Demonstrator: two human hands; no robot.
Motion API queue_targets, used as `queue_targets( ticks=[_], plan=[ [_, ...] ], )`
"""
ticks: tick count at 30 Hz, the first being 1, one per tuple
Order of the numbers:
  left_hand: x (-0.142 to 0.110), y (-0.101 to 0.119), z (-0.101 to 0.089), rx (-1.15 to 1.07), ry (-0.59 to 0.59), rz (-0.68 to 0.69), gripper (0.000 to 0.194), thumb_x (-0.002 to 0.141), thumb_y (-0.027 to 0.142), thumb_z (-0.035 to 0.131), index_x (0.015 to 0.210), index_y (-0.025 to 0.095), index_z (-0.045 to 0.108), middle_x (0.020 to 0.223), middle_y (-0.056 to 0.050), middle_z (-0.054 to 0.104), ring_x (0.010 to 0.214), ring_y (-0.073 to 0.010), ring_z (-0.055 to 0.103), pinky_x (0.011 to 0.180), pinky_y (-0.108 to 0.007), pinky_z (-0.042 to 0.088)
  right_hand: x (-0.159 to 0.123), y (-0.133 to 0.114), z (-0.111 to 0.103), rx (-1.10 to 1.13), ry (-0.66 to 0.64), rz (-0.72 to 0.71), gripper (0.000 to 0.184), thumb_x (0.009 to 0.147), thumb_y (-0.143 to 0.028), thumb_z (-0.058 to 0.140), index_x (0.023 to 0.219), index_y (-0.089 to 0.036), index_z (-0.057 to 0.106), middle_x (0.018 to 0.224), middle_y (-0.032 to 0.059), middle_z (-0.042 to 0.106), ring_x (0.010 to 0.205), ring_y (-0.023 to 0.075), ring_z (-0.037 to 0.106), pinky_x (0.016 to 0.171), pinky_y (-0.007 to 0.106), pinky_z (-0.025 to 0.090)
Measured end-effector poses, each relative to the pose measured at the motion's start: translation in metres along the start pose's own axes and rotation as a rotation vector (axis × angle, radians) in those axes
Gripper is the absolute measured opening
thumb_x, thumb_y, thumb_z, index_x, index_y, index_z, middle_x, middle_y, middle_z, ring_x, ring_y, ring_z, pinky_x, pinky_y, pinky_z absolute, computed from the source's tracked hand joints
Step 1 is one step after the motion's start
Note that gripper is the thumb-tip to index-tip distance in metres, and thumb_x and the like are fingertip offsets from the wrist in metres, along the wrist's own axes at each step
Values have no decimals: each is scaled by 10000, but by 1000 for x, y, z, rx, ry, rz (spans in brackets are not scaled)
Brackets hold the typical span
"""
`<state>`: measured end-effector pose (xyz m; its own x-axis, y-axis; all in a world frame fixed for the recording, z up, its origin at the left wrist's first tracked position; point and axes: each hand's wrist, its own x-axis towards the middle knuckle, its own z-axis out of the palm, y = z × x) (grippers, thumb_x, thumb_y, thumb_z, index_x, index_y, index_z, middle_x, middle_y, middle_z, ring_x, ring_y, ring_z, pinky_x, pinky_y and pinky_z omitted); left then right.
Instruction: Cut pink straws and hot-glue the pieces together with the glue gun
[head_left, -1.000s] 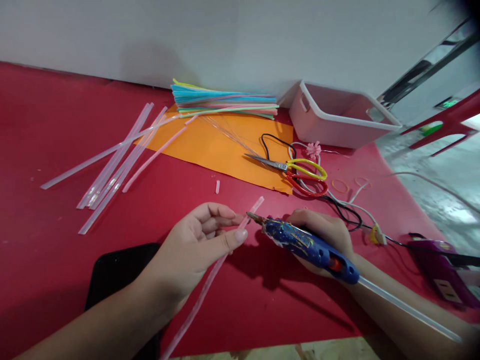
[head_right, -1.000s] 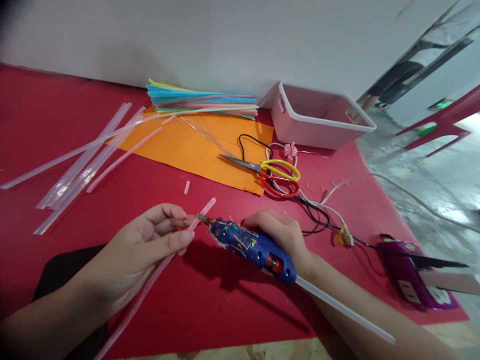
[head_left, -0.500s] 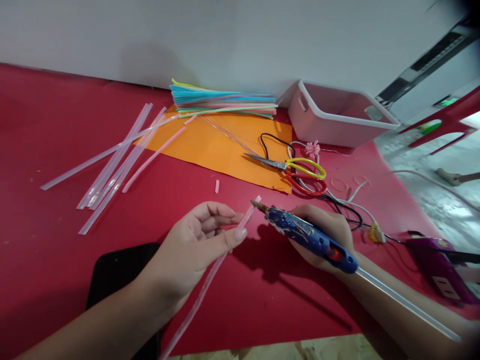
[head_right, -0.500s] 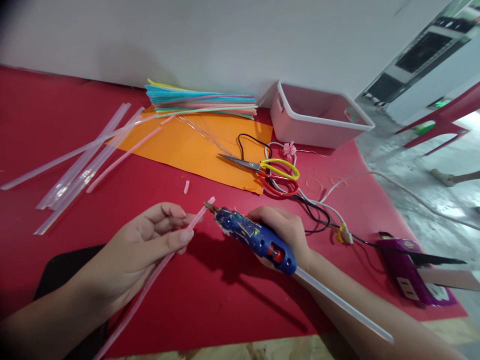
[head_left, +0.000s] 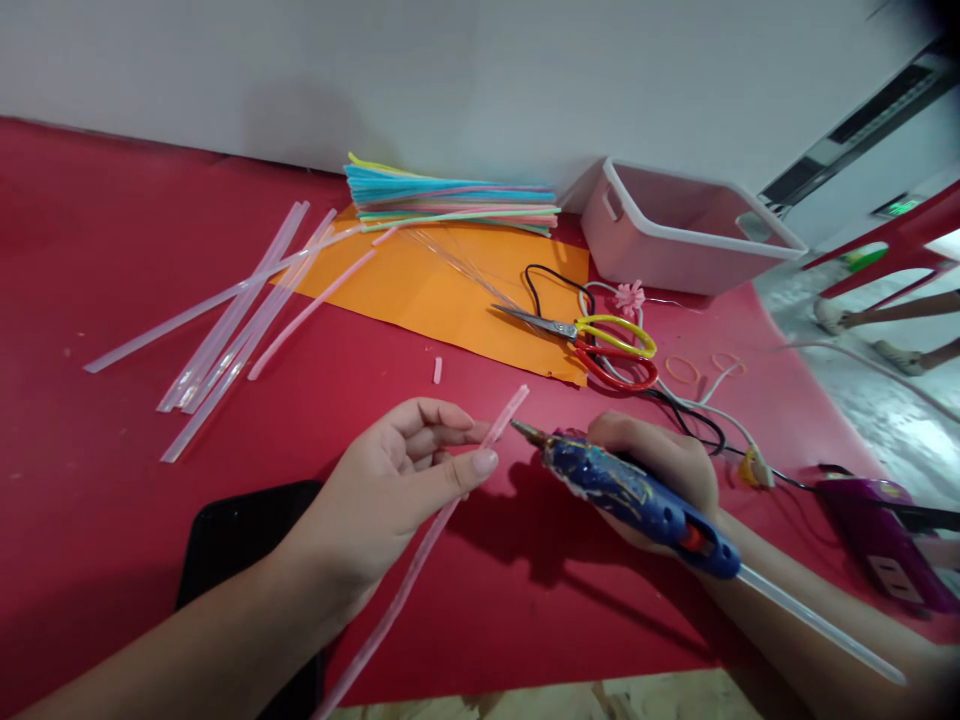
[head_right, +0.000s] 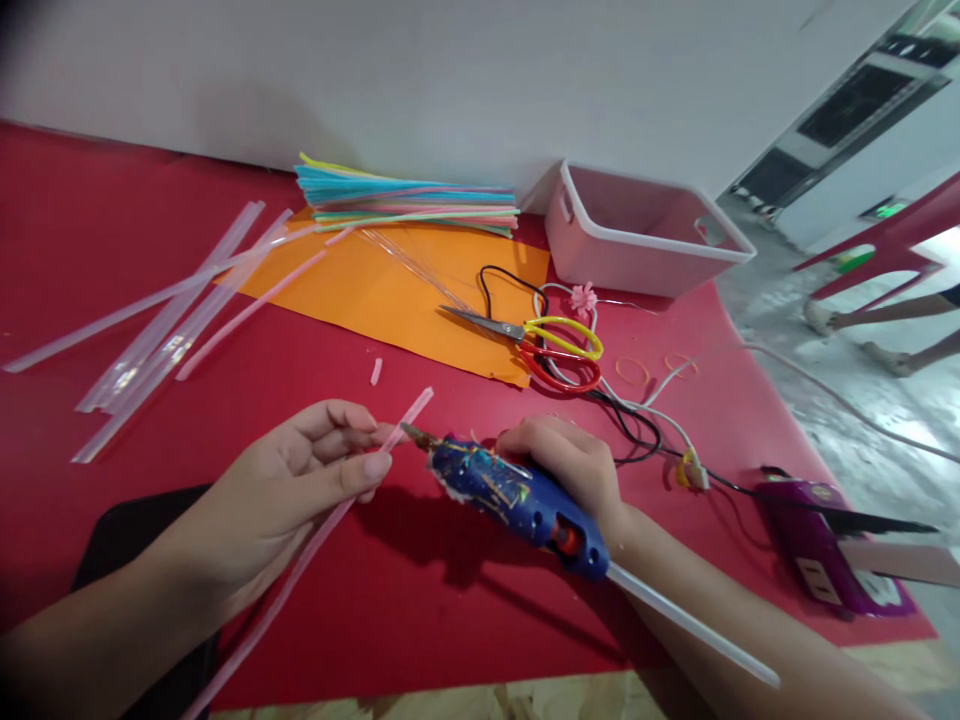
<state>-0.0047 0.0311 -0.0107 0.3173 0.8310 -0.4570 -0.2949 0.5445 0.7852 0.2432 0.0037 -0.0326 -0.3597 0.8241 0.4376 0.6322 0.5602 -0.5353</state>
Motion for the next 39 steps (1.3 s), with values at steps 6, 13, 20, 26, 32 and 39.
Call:
queue_targets(
  ticks=[6,13,20,26,32,39],
  plan=[
    [1,0,2,-22,5,21,268,691,86,840,830,167,626,819,33,752,739,-58,683,648,-113,525,0,0,3,31,-78,-9,38,876,-215,595,905,-213,570,734,16,663,604,136,626,536,233,473],
    [0,-3,-1,-15,16,25,264,688,103,843,830,168,631,801,36,743,699,-50,663,640,-117,525,-7,5,3,34,-89,26,85,870,-259,609,928,-202,587,785,16,681,613,122,625,544,221,465],
    [-1,-2,0,-34,15,18,276,676,92,845,826,171,627,793,39,743,673,-49,665,614,-110,524,-5,3,2,-10,-90,28,92,878,-270,599,964,-253,571,776,31,693,618,168,646,529,276,493],
    [0,-1,2,54,56,90,266,692,115,843,820,184,621,796,54,738,717,-48,681,691,-110,542,-2,0,1,-50,-60,30,144,833,-233,630,949,-253,546,752,12,674,577,147,611,511,257,476],
    [-1,-2,1,144,83,145,276,701,148,846,828,197,606,818,58,739,710,-46,652,685,-119,534,-3,0,1,-67,-45,38,168,808,-228,649,948,-244,558,765,-1,673,605,143,632,530,242,479],
    [-1,-3,-1,145,81,153,265,709,147,835,829,199,604,818,55,734,742,-57,642,706,-133,529,-5,2,0,-79,-38,56,170,792,-233,662,929,-229,562,752,-9,663,601,130,620,536,230,464]
  ],
)
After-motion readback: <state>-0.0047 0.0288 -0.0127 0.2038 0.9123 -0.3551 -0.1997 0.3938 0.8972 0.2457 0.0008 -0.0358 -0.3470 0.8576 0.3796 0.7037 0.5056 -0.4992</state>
